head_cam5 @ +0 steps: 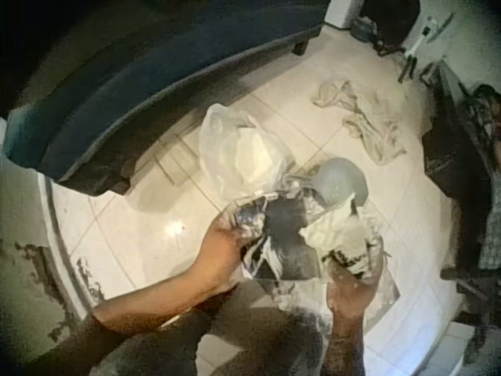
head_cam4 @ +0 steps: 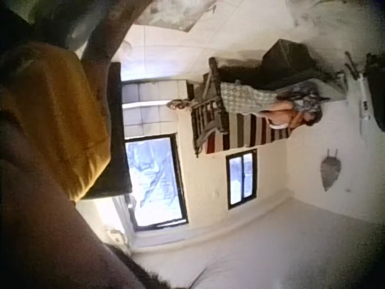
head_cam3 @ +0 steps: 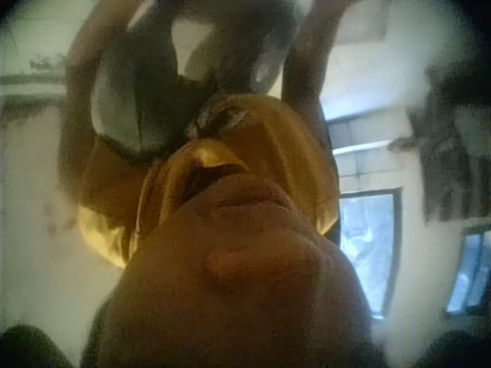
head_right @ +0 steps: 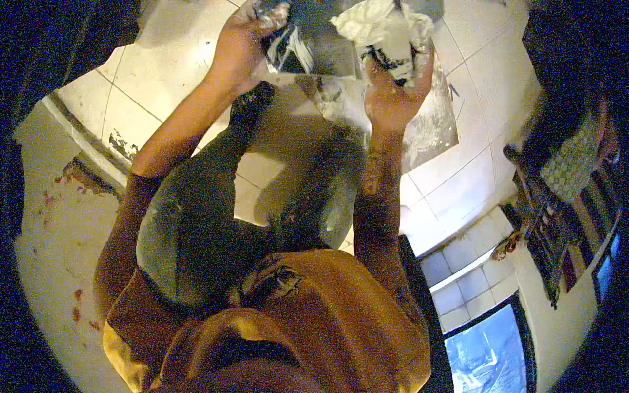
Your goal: The person applies plaster to a wall using putty knives, mixes plaster on the floor, and applies the plaster onto the ceiling using the putty knives.
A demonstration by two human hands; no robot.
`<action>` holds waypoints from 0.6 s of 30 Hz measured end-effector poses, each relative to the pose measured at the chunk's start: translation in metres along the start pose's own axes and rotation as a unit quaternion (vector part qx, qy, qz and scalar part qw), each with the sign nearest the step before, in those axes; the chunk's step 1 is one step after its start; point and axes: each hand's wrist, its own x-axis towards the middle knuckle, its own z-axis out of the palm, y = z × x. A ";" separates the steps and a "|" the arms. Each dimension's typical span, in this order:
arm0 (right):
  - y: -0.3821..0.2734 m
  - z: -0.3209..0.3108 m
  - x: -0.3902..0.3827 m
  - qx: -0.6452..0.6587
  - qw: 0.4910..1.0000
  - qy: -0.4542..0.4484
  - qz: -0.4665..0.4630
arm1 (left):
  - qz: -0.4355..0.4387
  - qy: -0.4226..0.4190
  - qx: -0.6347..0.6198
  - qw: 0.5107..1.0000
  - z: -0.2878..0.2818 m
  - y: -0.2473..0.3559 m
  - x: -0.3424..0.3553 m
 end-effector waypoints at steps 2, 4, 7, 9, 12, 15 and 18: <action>-0.016 0.007 0.002 0.027 1.000 -0.007 0.003 | 0.013 0.000 0.036 0.999 -0.006 -0.001 -0.003; -0.020 0.007 0.000 0.113 0.991 -0.019 0.065 | 0.024 0.025 -0.001 0.999 -0.003 -0.001 -0.012; -0.030 0.003 0.007 0.103 0.990 -0.098 -0.001 | -0.103 0.029 -0.088 0.990 -0.001 0.009 -0.023; -0.030 -0.004 0.014 -0.021 0.971 -0.214 -0.103 | -0.181 0.007 -0.105 0.978 -0.004 0.008 -0.024; -0.028 -0.012 0.007 -0.033 0.959 -0.271 -0.078 | -0.227 0.021 -0.143 0.963 -0.004 0.001 -0.019; -0.026 -0.016 0.002 -0.091 0.948 -0.277 -0.125 | -0.249 0.002 -0.139 0.958 -0.006 -0.008 -0.016; -0.017 -0.013 -0.007 -0.132 0.935 -0.244 -0.221 | -0.231 -0.015 -0.130 0.964 -0.003 -0.006 -0.019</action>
